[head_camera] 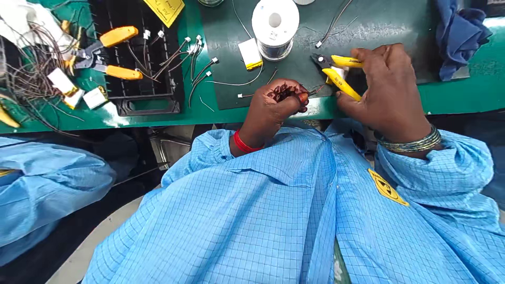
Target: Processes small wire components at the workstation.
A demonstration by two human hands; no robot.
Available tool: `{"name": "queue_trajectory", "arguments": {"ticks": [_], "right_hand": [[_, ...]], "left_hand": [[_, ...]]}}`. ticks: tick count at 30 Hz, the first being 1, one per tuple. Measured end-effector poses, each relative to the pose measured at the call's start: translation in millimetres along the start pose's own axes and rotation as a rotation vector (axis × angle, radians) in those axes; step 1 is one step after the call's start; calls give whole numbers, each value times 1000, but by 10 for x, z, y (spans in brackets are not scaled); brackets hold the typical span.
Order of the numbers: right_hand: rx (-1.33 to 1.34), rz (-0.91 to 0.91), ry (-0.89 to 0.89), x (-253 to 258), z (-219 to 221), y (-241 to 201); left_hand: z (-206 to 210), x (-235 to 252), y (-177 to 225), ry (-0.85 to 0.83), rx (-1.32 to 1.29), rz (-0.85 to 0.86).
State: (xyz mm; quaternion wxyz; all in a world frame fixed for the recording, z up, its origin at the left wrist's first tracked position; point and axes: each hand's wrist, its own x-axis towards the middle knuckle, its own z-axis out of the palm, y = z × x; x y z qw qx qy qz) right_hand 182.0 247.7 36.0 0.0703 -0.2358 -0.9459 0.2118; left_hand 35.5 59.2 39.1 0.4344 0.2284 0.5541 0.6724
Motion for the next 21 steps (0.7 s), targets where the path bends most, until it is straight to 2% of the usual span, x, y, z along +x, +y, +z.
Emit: {"name": "queue_trajectory", "arguments": {"ticks": [3, 5, 7, 9, 11, 15, 21], "right_hand": [[109, 71, 86, -83, -7, -83], [367, 63, 127, -180, 17, -157], [761, -13, 157, -258, 72, -273], [971, -99, 218, -276, 137, -404], [1016, -190, 302, -243, 195, -477], [1004, -239, 374, -208, 244, -532], [920, -243, 381, -226, 257, -514]], "left_hand": [[-17, 18, -47, 3, 19, 124], [-11, 26, -50, 6, 57, 176], [9, 36, -47, 0, 97, 218], [22, 43, -59, -19, 117, 260], [36, 40, -67, -34, 146, 299], [48, 32, -78, -61, 166, 336], [38, 31, -87, -98, 84, 246]]}}
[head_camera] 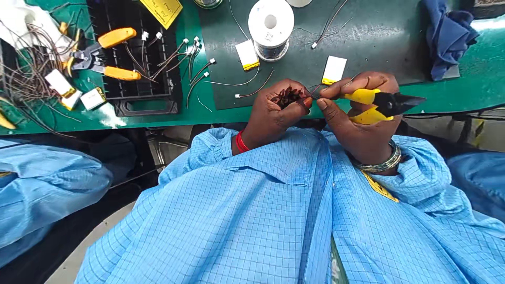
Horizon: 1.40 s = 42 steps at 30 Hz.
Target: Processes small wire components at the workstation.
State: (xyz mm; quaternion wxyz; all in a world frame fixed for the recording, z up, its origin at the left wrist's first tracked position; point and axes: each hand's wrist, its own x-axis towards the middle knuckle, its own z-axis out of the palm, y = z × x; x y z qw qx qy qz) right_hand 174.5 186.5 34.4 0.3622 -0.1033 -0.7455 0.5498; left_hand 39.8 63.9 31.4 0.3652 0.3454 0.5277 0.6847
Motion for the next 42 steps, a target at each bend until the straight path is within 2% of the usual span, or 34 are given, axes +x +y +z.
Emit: {"name": "queue_trajectory", "arguments": {"ticks": [4, 11, 19, 24, 26, 29, 31, 37, 42], "right_hand": [[-17, -14, 1, -11, -6, 4], [-10, 31, 11, -15, 2, -13], [183, 172, -13, -9, 3, -24], [134, 174, -42, -22, 8, -30], [134, 174, -58, -24, 11, -34], [129, 173, -72, -27, 10, -36], [133, 183, -72, -29, 11, -38], [166, 222, -79, -12, -5, -48], [234, 275, -42, -24, -9, -28]], "left_hand": [[11, -3, -11, -8, 10, 16], [25, -12, -6, 16, 211, 143], [8, -21, -39, -12, 46, 49], [6, -19, -44, -36, 84, 62], [8, -19, -27, -51, 24, -12], [1, -8, 56, -71, -153, -287], [3, 0, 89, -70, -212, -400], [3, 11, 123, -63, -337, -549], [-6, 9, 77, -45, -432, -544]]}}
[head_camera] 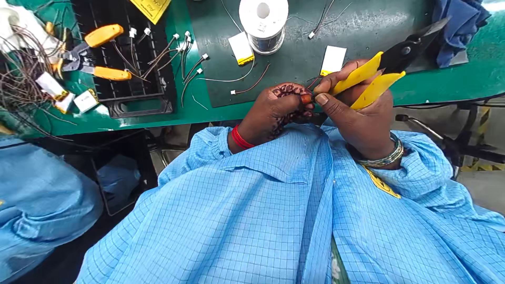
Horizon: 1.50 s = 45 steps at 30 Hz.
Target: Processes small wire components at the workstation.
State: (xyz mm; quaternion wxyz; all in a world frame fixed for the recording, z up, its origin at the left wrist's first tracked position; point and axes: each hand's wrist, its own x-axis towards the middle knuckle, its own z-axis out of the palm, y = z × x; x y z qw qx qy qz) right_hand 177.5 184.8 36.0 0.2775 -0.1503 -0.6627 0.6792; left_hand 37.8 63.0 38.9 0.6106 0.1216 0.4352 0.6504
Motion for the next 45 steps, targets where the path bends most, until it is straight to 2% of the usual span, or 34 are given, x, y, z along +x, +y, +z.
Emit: {"name": "queue_trajectory", "arguments": {"ticks": [3, 8, 14, 19, 40, 45], "right_hand": [[74, 29, 21, -5, 8, 0], [37, 23, 38, -18, 19, 9], [-64, -43, 73, -27, 45, 4], [-66, -122, 73, -32, 67, 1], [26, -169, 83, -23, 87, 42], [16, -149, 78, -16, 83, 37]], "left_hand": [[20, 20, -10, 34, -60, 28], [33, 3, -33, 58, 45, 98], [5, 32, -144, 56, 361, 485], [-5, 53, -171, 26, 448, 626], [-29, 87, -160, -33, 430, 640], [-21, 78, -166, -19, 353, 601]]}}
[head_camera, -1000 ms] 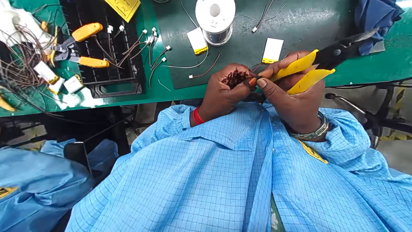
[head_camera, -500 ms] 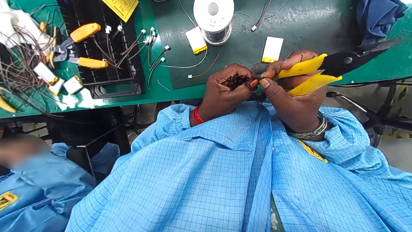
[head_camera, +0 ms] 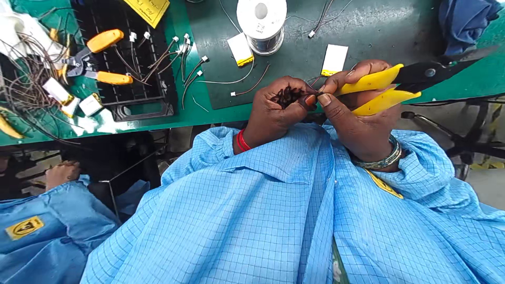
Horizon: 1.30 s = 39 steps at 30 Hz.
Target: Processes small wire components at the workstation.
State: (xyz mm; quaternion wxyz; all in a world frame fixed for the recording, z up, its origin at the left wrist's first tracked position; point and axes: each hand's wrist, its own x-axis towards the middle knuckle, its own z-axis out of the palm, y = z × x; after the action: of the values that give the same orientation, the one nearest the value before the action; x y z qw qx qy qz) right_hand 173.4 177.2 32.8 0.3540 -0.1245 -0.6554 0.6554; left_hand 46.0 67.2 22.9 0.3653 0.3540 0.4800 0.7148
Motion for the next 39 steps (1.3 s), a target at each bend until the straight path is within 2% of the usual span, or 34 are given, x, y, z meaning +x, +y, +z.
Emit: {"name": "queue_trajectory", "arguments": {"ticks": [9, 18, 32, 39], "right_hand": [[-70, -23, -2, -1, -12, 11], [31, -11, -5, -18, 8, 10], [118, 73, -7, -3, -14, 28], [120, 101, -10, -2, -18, 15]], "left_hand": [[0, 3, -12, 8, 22, 3], [-26, 9, -28, -36, 28, 19], [22, -2, 60, -9, -47, -211], [31, -10, 51, 8, -81, -215]]}}
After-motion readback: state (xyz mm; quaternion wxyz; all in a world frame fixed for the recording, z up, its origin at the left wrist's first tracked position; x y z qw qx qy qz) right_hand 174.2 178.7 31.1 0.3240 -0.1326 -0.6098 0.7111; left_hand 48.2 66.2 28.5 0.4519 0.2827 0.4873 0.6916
